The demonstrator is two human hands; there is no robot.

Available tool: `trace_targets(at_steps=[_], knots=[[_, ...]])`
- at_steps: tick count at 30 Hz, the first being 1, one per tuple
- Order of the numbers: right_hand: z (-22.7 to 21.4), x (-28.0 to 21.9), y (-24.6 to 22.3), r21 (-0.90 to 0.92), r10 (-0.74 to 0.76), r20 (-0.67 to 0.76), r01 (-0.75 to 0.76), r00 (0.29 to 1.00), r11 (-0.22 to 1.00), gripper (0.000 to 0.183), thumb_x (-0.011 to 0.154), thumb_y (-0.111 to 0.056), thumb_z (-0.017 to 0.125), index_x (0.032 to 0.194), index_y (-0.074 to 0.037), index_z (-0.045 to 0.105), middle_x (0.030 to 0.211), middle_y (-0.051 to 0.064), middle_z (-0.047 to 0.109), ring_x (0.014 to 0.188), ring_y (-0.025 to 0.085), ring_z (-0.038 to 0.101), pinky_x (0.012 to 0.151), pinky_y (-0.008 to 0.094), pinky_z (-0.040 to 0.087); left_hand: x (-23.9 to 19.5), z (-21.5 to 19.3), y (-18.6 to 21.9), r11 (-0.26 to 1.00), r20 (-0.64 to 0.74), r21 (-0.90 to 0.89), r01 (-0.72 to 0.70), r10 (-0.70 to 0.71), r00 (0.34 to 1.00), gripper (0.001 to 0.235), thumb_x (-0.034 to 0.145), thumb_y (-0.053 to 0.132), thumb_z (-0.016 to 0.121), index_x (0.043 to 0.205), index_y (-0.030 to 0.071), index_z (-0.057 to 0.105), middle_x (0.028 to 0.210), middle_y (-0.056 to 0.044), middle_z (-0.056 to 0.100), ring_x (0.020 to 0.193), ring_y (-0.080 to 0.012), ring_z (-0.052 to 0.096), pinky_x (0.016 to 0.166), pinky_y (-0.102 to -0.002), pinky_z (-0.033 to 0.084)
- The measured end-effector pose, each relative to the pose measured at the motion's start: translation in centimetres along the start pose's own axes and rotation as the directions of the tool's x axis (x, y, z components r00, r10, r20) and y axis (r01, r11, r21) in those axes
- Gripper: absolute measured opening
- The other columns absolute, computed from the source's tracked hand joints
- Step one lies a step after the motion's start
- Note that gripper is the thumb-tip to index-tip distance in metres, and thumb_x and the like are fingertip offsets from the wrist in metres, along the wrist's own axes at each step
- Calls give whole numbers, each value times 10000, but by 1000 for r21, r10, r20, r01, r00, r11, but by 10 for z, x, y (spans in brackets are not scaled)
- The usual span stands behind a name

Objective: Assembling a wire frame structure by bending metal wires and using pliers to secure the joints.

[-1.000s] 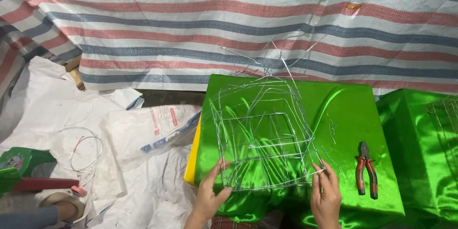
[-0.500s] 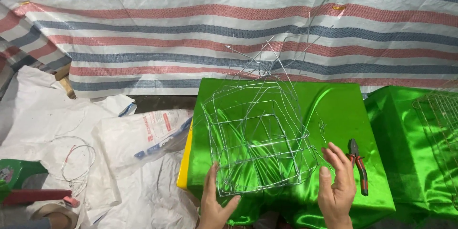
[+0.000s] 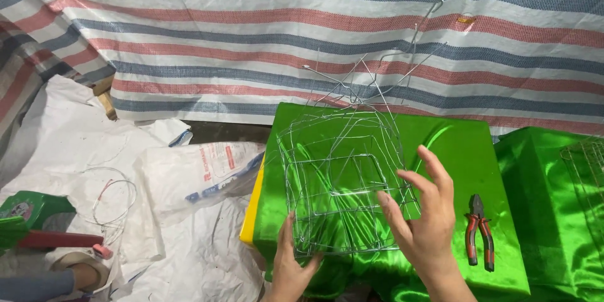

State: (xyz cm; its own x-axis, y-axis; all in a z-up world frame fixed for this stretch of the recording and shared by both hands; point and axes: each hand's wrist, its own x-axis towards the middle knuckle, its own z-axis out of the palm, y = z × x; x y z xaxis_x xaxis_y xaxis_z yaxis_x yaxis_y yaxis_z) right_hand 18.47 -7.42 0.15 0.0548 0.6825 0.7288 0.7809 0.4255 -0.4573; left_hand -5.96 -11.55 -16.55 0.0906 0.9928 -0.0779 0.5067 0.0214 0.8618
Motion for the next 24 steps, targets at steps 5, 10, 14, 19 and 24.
trace_targets(at_steps=[5, 10, 14, 19, 24], knots=[[11, 14, -10, 36, 195, 79, -198, 978, 980, 581, 869, -307, 745, 1320, -53, 483, 1588, 266, 372, 1435, 420, 455, 1165, 592, 413, 0, 0, -3, 998, -34, -15, -56, 55, 998, 1159, 817, 315, 848, 1584, 195, -12, 1675, -98, 162, 1532, -337, 190, 1202, -581, 225], [17, 12, -8, 82, 172, 51, -176, 984, 981, 491, 909, -210, 720, 1308, -43, 487, 1571, 269, 393, 1368, 402, 537, 1142, 553, 448, 2, -3, -11, 998, -24, 13, -59, 60, 998, 1137, 833, 312, 826, 1585, 193, -19, 1682, -70, 148, 1543, -310, 164, 1213, -563, 213], [16, 11, -6, 107, 172, 7, -171, 985, 979, 474, 921, -125, 712, 1313, 0, 476, 1542, 299, 387, 1353, 390, 534, 1123, 466, 508, 5, -9, -5, 999, -19, 3, 33, -33, 999, 1152, 805, 300, 847, 1588, 263, 2, 1690, -41, 146, 1548, -301, 145, 1205, -609, 178], [17, 9, -5, 87, 146, -17, -144, 989, 986, 492, 904, -31, 714, 1323, 2, 458, 1537, 315, 377, 1355, 410, 526, 1112, 462, 528, 6, -11, -6, 996, -16, 22, 81, -81, 997, 1151, 803, 317, 847, 1590, 277, 8, 1693, -14, 144, 1551, -293, 135, 1200, -626, 168], [18, 9, -6, 83, 161, -6, -160, 987, 984, 514, 906, -53, 717, 1351, -14, 463, 1547, 303, 374, 1378, 410, 502, 1134, 480, 506, 8, -14, -4, 998, -16, -16, 64, -64, 998, 1146, 787, 275, 854, 1590, 258, 37, 1688, -27, 161, 1532, -287, 211, 1186, -638, 214]])
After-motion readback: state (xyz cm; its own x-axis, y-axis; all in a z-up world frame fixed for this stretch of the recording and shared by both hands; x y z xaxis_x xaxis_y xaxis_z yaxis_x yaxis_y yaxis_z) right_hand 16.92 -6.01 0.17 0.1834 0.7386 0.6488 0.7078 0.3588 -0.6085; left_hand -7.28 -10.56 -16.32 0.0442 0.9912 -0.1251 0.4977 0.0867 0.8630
